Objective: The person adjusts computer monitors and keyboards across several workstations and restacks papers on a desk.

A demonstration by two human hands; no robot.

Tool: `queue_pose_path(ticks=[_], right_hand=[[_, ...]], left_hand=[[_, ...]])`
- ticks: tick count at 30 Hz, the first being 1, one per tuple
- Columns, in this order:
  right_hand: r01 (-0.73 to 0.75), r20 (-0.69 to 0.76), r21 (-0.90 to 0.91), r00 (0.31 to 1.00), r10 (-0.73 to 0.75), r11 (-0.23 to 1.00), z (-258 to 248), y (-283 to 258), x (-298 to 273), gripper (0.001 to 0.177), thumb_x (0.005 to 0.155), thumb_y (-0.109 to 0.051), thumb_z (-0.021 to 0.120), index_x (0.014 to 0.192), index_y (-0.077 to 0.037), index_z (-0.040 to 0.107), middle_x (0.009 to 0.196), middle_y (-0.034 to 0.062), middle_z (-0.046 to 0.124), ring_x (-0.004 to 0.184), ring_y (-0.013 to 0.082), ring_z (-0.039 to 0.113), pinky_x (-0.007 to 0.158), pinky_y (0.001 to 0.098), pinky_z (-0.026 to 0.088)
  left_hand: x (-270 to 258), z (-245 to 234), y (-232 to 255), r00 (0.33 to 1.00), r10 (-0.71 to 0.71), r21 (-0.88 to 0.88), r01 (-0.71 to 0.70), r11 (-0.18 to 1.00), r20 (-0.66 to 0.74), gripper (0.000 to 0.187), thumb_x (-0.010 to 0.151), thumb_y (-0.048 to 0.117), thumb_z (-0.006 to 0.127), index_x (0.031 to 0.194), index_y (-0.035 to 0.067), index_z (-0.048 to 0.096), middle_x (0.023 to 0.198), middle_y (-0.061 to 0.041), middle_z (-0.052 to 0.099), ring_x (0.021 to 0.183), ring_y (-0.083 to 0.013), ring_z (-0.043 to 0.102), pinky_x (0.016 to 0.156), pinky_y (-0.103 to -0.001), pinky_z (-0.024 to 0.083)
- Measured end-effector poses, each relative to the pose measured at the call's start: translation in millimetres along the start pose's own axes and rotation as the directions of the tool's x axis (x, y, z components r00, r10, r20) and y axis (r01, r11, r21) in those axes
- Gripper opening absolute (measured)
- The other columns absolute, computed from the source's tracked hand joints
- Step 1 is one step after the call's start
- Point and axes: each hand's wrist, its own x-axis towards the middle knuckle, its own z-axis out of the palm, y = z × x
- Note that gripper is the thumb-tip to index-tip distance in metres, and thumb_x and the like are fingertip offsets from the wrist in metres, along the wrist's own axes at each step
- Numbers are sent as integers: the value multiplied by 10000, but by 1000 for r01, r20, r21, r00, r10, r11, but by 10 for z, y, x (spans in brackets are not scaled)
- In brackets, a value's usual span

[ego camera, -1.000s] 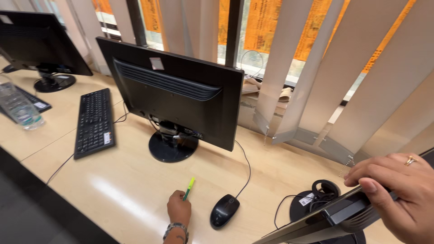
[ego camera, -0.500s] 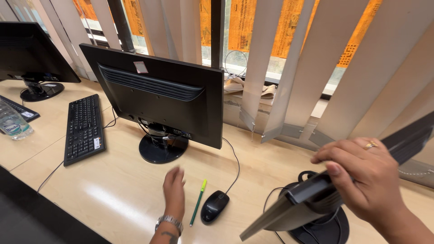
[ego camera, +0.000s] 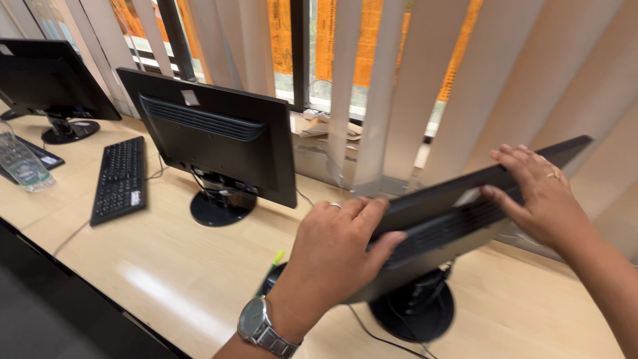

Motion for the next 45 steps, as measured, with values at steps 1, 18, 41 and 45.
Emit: queue_pose_path(ticks=[1,18,41,45], right_hand=[[-18,20,0,1000,18,1000,3,194,-8,690,915,-553,582,1432,-97,551,1513,151,535,1489,340,400,1197,495,313],[-409,395,90,852,344,908,-583,1123,-43,667,671,-647,796,1058,-104,796,1063,155,700,1017,326,680,849,448,555],[-371,66,-372,904,422,851,-1415,254,-1027,534,831,-657,627,904,-134,709,829,45,655,735,302,674,610,417,541],[-434,-18,-400,884,467,807,-1342,185,-1020,539,827,-673,632,913,-149,723,815,31,669,694,281,679,566,409,536]], left_hand=[[23,52,88,1000,19,113,-19,993,2,427,873,279,756,1181,-5,676,958,-148,739,786,-312,691,720,-419,502],[405,324,-29,940,-333,321,293,901,75,415,683,359,880,1022,157,754,856,-95,741,905,-318,691,786,-457,537],[1696,1806,-955,963,-5,306,-81,949,270,508,702,338,882,1129,155,678,1135,-50,702,1159,-259,626,1006,-447,414],[1513,1932,-894,997,19,260,-38,965,76,607,619,243,894,1163,145,642,1295,-73,626,1353,-267,502,1076,-496,362]])
